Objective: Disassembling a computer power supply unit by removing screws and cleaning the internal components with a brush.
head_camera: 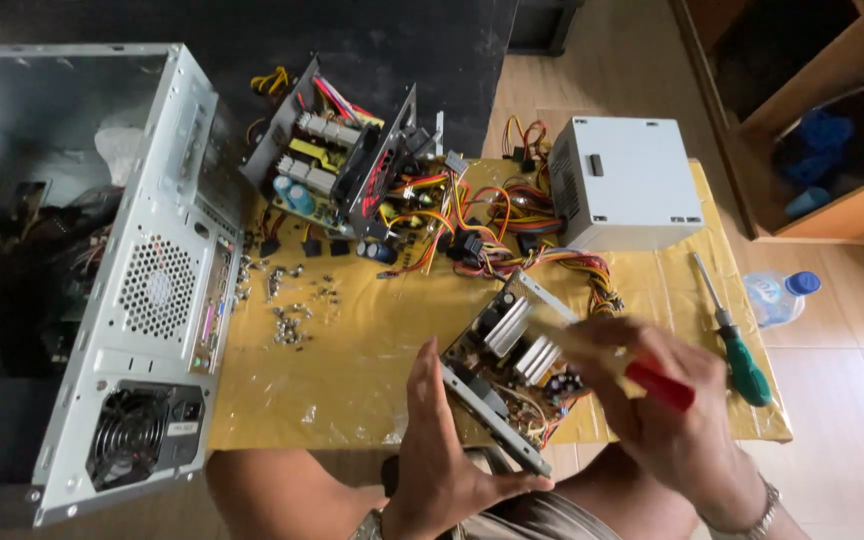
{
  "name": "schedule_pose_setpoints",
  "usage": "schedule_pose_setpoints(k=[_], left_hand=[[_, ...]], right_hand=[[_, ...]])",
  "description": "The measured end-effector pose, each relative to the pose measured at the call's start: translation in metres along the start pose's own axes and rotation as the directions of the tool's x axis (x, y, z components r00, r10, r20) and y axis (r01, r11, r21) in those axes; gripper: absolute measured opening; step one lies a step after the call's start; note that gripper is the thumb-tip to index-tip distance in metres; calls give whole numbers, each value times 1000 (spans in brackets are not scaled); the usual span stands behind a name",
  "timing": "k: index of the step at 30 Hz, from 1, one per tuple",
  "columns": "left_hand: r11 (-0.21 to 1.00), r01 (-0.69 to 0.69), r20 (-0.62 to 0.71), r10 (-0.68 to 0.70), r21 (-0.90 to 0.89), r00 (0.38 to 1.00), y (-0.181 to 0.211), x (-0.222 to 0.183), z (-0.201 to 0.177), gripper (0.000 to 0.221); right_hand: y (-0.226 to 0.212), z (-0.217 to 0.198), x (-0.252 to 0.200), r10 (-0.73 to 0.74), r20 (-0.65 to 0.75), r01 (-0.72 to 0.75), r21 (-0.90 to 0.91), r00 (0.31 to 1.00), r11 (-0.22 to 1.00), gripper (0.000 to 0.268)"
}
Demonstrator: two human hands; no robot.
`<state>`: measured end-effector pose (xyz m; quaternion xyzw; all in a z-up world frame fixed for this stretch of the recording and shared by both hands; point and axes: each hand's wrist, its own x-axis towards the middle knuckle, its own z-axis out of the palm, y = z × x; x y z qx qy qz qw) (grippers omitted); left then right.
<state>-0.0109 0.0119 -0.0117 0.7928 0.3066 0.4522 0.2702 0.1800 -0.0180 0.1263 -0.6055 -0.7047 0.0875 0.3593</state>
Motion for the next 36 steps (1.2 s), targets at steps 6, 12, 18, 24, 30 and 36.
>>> schedule_pose_setpoints(k=[6, 12, 18, 24, 30, 36], left_hand=[[1000, 20, 31, -20, 5, 999, 2, 2, -1, 144], [999, 28, 39, -28, -20, 999, 7, 1, 1, 143], [985, 91, 41, -86, -148, 995, 29, 19, -10, 133], [991, 56, 48, -51, -119, 998, 33, 27, -13, 138], [999, -16, -37, 14, -51, 999, 33, 12, -7, 135], [1000, 18, -13, -18, 16, 1000, 34, 1, -9, 131]], right_hand=[[11, 5, -15, -27, -38, 32, 129, 999, 991, 20], [23, 0, -38, 15, -30, -6, 296, 999, 955, 10], [26, -6, -68, 193, -156, -121, 382, 969, 916, 13], [7, -38, -37, 10, 102, -48, 376, 995, 926, 15], [6, -10, -25, 94, 92, -116, 271, 991, 955, 20], [-4, 2, -15, -48, 107, 10, 327, 993, 945, 11]])
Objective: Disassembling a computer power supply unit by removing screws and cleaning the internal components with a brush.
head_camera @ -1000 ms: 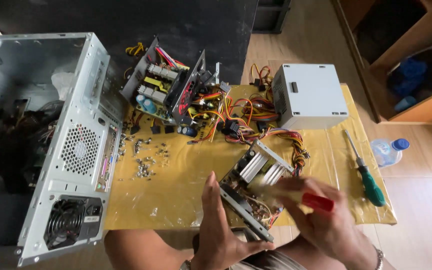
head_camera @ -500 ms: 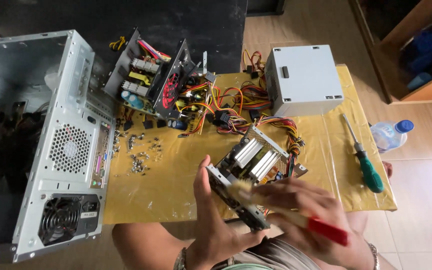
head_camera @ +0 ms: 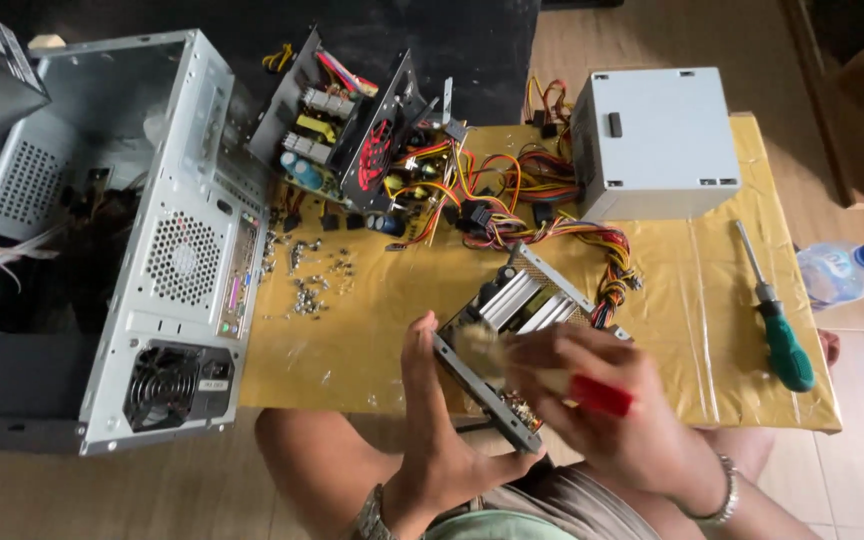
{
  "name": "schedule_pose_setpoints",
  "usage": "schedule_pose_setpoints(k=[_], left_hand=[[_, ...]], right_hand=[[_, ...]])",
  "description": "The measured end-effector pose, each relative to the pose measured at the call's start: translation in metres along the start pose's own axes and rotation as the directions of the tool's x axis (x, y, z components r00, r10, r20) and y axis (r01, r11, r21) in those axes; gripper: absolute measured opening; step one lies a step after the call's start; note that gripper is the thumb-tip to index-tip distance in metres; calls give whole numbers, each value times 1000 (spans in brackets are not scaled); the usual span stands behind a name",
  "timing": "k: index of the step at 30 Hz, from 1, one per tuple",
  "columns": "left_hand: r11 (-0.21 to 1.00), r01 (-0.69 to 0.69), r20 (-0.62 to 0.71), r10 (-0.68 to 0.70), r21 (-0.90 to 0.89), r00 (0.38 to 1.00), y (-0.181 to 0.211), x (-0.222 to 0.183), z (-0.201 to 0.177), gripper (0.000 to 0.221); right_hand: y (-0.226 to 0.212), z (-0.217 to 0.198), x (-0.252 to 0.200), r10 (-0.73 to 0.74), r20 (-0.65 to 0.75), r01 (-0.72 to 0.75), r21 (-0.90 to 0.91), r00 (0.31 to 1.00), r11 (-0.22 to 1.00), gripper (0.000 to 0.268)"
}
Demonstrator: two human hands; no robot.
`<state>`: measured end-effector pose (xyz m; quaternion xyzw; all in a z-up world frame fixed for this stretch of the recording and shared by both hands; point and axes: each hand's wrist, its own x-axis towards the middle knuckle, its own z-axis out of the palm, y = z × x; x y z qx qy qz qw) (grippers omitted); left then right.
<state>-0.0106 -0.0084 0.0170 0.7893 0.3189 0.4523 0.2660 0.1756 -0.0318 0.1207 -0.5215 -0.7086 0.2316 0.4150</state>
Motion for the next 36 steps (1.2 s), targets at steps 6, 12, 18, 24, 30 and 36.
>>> schedule_pose_setpoints(k=[6, 12, 18, 24, 30, 36], left_hand=[[999, 43, 16, -44, 21, 999, -4, -6, 1, 129], [984, 141, -15, -144, -113, 990, -2, -5, 4, 133], [950, 205, 30, -204, -233, 979, -6, -4, 1, 137], [967, 162, 26, -160, -198, 987, -13, -5, -1, 137], [985, 129, 3, -129, -111, 992, -17, -6, 3, 137], [996, 82, -14, -83, -40, 996, -19, -8, 4, 137]], right_hand=[[7, 5, 1, -24, 57, 25, -12, 998, 1000, 14], [1, 10, 34, -34, 10, 34, 4, 999, 999, 4], [-15, 16, 67, -143, 161, 165, -131, 976, 977, 19], [-4, 13, 66, -75, 196, 107, -158, 978, 982, 33], [4, 6, 49, -105, 254, 133, -93, 961, 987, 15], [26, 12, 16, 156, 20, -157, 97, 988, 983, 2]])
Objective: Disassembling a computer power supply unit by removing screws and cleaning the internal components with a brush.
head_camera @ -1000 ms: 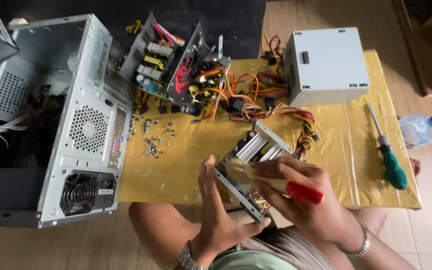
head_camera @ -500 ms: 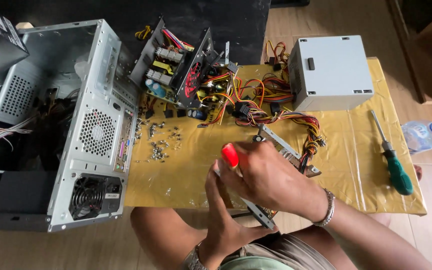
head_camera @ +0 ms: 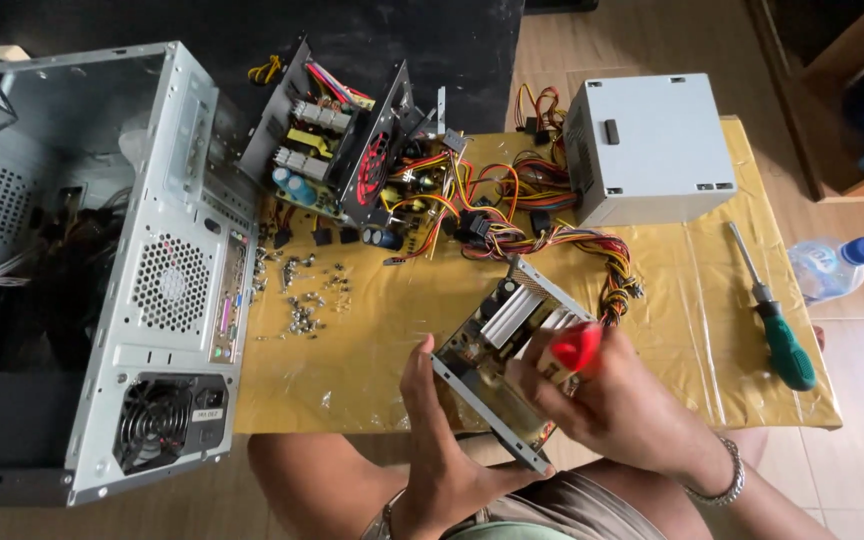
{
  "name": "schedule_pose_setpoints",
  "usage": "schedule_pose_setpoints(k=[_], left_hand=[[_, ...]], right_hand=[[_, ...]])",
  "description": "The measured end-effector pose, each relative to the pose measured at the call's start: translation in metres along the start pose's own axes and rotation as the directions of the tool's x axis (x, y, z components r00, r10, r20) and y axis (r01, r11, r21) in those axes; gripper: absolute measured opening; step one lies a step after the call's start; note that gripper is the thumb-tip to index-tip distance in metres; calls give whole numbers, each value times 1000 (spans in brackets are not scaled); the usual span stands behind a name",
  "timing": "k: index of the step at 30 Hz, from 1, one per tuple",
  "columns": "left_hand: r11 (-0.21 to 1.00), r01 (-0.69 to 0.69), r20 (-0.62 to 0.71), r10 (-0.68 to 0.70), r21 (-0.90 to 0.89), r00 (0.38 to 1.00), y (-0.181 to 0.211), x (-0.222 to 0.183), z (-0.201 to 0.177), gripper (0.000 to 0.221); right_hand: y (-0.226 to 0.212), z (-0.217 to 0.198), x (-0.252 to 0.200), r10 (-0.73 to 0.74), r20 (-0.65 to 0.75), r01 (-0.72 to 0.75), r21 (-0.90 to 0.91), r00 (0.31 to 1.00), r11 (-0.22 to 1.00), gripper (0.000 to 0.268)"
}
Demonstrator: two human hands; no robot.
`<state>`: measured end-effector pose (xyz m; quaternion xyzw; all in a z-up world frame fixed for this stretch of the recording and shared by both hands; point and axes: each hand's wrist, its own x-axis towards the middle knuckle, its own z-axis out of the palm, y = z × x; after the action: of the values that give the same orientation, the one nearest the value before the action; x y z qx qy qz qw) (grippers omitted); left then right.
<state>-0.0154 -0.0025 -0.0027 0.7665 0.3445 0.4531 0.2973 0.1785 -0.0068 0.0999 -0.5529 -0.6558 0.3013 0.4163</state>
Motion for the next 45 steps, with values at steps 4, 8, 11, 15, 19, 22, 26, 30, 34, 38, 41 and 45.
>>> schedule_pose_setpoints(k=[4, 8, 11, 15, 19, 22, 26, 30, 34, 38, 41, 45], left_hand=[[999, 41, 25, -41, -1, 999, 4, 4, -1, 140], [999, 29, 23, -29, 22, 999, -1, -1, 2, 141], [999, -5, 14, 4, 38, 1000, -4, -2, 5, 139], [997, 50, 50, -53, 58, 997, -5, -3, 4, 144], [996, 75, 51, -78, 45, 996, -4, -2, 3, 144], [996, 55, 31, -57, 76, 998, -9, -6, 5, 145], [995, 92, 51, -94, 45, 994, -7, -5, 2, 146], [998, 45, 45, -48, 54, 998, -8, -2, 4, 146], [996, 46, 47, -49, 75, 998, -10, -7, 4, 146], [996, 75, 50, -77, 52, 996, -7, -3, 4, 150], [996, 87, 56, -89, 35, 994, -6, -2, 0, 145], [998, 11, 28, -12, 59, 1000, -9, -1, 3, 144]], right_hand=[[3, -2, -9, 61, -147, -57, 27, 987, 998, 10], [-4, 13, 13, -162, -73, 150, -151, 984, 977, 9], [0, 18, 14, -199, -121, 178, -168, 972, 970, 7], [-18, 11, 10, -201, -69, 174, -289, 977, 941, 11], [-2, 22, 16, -277, 52, 279, -320, 959, 905, 22], [1, 25, 23, -328, 196, 374, -295, 924, 879, 10], [-7, 17, 23, -124, 252, 228, -437, 960, 870, 23], [-1, 17, 23, -192, 292, 325, -520, 937, 790, 18], [-10, 19, 29, -351, 170, 389, -455, 921, 801, 21], [-4, 13, 22, -124, 422, 351, -516, 898, 781, 11], [-10, 10, 20, -290, 182, 343, -481, 939, 807, 23], [-10, 0, 14, -275, 315, 396, -436, 908, 808, 14]])
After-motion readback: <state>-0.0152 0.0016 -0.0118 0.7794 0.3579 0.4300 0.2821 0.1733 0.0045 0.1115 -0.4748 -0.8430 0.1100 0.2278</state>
